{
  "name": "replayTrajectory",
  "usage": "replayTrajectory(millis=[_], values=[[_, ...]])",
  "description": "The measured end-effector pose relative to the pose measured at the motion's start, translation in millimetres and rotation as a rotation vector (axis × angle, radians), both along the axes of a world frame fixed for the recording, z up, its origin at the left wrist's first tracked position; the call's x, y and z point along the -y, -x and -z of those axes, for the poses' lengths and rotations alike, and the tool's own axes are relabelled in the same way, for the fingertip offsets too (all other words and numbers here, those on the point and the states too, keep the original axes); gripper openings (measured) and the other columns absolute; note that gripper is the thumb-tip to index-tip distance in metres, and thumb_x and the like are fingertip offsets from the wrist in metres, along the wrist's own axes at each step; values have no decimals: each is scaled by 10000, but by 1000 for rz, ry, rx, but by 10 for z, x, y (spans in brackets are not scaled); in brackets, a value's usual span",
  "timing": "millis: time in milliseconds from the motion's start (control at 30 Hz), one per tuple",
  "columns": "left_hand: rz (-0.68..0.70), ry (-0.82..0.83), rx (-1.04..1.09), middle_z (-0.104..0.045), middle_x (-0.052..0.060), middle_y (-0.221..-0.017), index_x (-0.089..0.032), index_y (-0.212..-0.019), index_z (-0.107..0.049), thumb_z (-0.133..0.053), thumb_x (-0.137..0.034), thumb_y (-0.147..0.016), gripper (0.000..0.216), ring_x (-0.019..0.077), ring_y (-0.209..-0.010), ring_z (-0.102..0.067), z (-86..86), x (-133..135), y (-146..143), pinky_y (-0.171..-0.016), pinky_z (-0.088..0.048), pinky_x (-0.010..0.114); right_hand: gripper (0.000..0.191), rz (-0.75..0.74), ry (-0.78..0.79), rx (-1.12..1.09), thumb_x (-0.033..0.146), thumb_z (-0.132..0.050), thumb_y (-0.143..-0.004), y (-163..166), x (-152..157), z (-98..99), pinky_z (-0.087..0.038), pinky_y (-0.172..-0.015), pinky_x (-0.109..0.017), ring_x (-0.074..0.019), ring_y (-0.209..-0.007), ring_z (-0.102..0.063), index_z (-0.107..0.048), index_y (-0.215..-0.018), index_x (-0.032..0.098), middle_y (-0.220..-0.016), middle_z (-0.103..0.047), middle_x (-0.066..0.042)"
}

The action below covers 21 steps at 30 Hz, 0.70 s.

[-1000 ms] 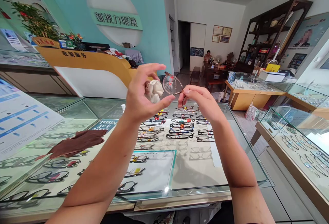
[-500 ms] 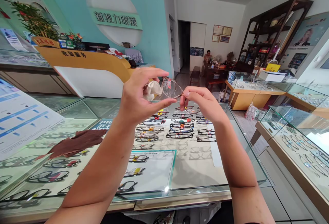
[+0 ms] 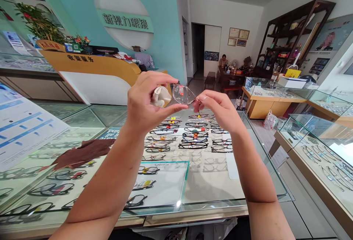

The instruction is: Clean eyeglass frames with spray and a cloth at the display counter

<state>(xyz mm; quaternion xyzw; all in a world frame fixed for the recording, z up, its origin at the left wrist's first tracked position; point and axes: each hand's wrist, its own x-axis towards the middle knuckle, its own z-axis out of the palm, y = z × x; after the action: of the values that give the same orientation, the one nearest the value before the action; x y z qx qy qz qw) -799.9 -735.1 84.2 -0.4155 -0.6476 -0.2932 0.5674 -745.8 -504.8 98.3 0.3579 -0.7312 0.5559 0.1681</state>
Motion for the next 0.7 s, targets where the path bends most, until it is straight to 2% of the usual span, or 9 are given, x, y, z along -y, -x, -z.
replayTrajectory(millis=[100, 167, 267, 467, 600, 700], values=[[40, -113, -36, -741, 35, -1032, -271, -1154, -723, -883, -717, -792, 597, 216, -871, -638, -4, 14, 32, -783, -531, 391, 335, 193, 117, -187, 550, -586, -1020, 80, -27, 56, -546, -945, -379, -195, -991, -692, -714, -1015, 241, -1019, -741, -37], [44, -219, 26, -701, 35, -1018, -263, -1126, -713, -904, -728, -753, 626, 219, -878, -630, 8, 29, 49, -791, -524, 389, 381, 329, 158, -330, 613, -596, -1010, 131, -53, 96, -537, -1009, -412, -216, -1087, -691, -690, -1126, 263, -1135, -724, -50], [64, -329, 107, -648, 24, -1007, -272, -1105, -693, -920, -736, -720, 644, 228, -932, -641, 33, 57, 65, -829, -525, 381, 450, 445, 119, -504, 659, -622, -993, 165, -80, 133, -531, -1054, -461, -246, -1148, -673, -656, -1247, 288, -1212, -692, -64], [96, -400, 159, -637, 26, -977, -292, -1059, -691, -937, -708, -718, 591, 234, -925, -640, 29, 73, 50, -786, -550, 387, 486, 513, -4, -631, 595, -689, -986, 125, -68, 131, -548, -1054, -511, -270, -1142, -644, -626, -1377, 313, -1228, -684, -74], [111, -418, 172, -649, 22, -957, -304, -1026, -697, -962, -695, -688, 581, 227, -906, -640, 15, 49, 23, -756, -564, 383, 494, 548, -3, -632, 577, -733, -972, 120, -50, 137, -550, -1061, -522, -266, -1121, -649, -635, -1381, 320, -1234, -693, -71], [150, -433, 151, -644, 5, -921, -288, -1001, -697, -972, -696, -674, 591, 183, -808, -623, 6, 16, 19, -685, -539, 347, 442, 512, 38, -616, 557, -732, -984, 140, -22, 152, -565, -1040, -498, -249, -1105, -658, -644, -1340, 308, -1213, -696, -67]])
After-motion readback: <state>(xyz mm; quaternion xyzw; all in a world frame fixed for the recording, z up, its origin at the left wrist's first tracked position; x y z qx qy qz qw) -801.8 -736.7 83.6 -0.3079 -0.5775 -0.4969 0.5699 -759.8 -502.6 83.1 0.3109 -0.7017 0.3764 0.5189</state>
